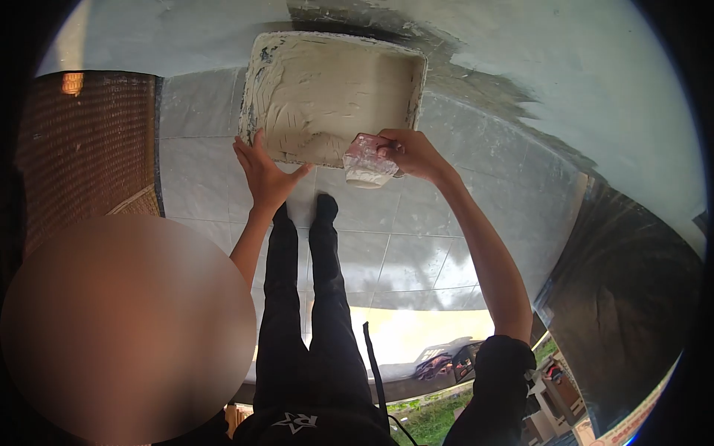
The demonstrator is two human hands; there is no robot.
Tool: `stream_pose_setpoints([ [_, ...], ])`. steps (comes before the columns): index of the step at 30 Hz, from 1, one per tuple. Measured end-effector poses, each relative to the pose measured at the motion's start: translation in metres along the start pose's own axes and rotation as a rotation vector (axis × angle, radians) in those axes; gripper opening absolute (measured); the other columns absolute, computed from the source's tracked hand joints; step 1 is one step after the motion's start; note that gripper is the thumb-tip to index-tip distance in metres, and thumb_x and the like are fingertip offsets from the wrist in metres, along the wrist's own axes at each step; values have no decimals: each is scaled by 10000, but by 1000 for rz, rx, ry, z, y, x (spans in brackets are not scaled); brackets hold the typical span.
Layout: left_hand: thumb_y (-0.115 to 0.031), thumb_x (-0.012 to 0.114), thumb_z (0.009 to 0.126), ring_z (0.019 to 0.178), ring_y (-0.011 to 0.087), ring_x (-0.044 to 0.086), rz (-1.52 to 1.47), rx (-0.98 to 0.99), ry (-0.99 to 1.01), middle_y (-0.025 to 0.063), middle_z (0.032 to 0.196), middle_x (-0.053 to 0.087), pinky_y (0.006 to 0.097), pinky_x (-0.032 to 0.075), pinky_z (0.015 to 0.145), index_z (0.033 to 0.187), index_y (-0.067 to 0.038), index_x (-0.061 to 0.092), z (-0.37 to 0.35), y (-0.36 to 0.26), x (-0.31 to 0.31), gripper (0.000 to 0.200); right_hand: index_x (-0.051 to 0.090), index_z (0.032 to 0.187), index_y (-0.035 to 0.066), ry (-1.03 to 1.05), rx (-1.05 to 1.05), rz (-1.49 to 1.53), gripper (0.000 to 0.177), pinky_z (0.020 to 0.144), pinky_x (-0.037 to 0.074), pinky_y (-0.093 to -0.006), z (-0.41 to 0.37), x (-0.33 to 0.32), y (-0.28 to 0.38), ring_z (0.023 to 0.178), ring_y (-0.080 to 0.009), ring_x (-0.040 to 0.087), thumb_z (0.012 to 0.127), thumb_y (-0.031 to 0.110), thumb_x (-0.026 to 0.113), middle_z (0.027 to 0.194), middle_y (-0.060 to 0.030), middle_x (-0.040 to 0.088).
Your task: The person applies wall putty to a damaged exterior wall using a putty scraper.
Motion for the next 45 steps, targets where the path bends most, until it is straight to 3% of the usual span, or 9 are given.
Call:
stream_pose_setpoints([
  [2,-579,858,570,1404,539,45,31,26,11,398,1467,87,600,162,1127,1459,-71,185,-2,4,-5,1225,645,1072,19,35,39,192,213,562,418,-258,-15,-4,13,668,-85,488,911,159,654,791,11,589],
  [6,-533,853,612,1402,557,68,-91,55,-5,375,1511,47,585,180,1132,1491,-114,189,-5,-3,-58,1178,633,1125,1,-25,54,514,308,523,400,-249,-55,-27,72,653,-75,501,920,228,665,832,-19,621],
  [8,-427,831,701,1415,521,105,-194,40,0,341,1521,110,550,202,1138,1489,-94,192,4,-14,-89,1067,610,1156,-17,-76,-25,704,338,481,362,-227,-76,-40,108,628,-51,483,935,234,654,850,-5,615],
  [9,-260,770,803,1424,427,201,-213,36,-14,262,1511,245,482,223,1146,1479,-54,239,8,-31,-111,883,609,1156,-16,-84,-70,770,330,479,357,-225,-87,-49,129,629,-49,487,937,227,650,853,-5,614],
  [13,-162,678,878,1354,317,393,-371,199,-115,195,1430,434,402,306,1116,1414,-36,382,43,-95,-196,625,587,1170,-16,-136,-223,925,325,476,348,-221,-132,-88,214,623,-48,494,946,215,632,859,-4,611],
  [21,-225,598,947,1309,301,456,-558,649,-271,173,1372,509,423,338,1096,1368,-22,443,87,-264,-388,493,580,1107,35,-426,-558,998,187,500,410,-197,-246,-171,382,629,-27,465,965,158,580,788,63,528],
  [28,-241,564,967,1306,278,458,-674,961,-413,122,1380,514,437,344,1080,1353,-53,463,76,-387,-520,441,591,1015,42,-590,-872,967,83,548,471,-213,-350,-221,488,653,-38,500,966,82,537,828,26,565],
  [34,-245,549,971,1297,285,467,-644,1202,-517,142,1357,525,436,347,1085,1326,-55,466,73,-456,-563,411,595,965,5,-660,-958,912,107,551,476,-223,-387,-270,516,693,-67,494,973,79,518,869,-16,549],
  [45,-243,548,959,1343,348,404,-486,1253,-816,166,1354,508,456,329,1094,1325,-56,452,127,-537,-567,422,639,996,19,-1039,-1024,548,156,607,507,-238,-381,-399,560,677,-84,534,945,162,599,822,12,588],
])
Point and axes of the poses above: each hand's wrist, its own z-axis towards the middle knuckle, its own x-axis out of the palm, y = z × x, the point moved 1 cm from there along z, towards the middle knuckle
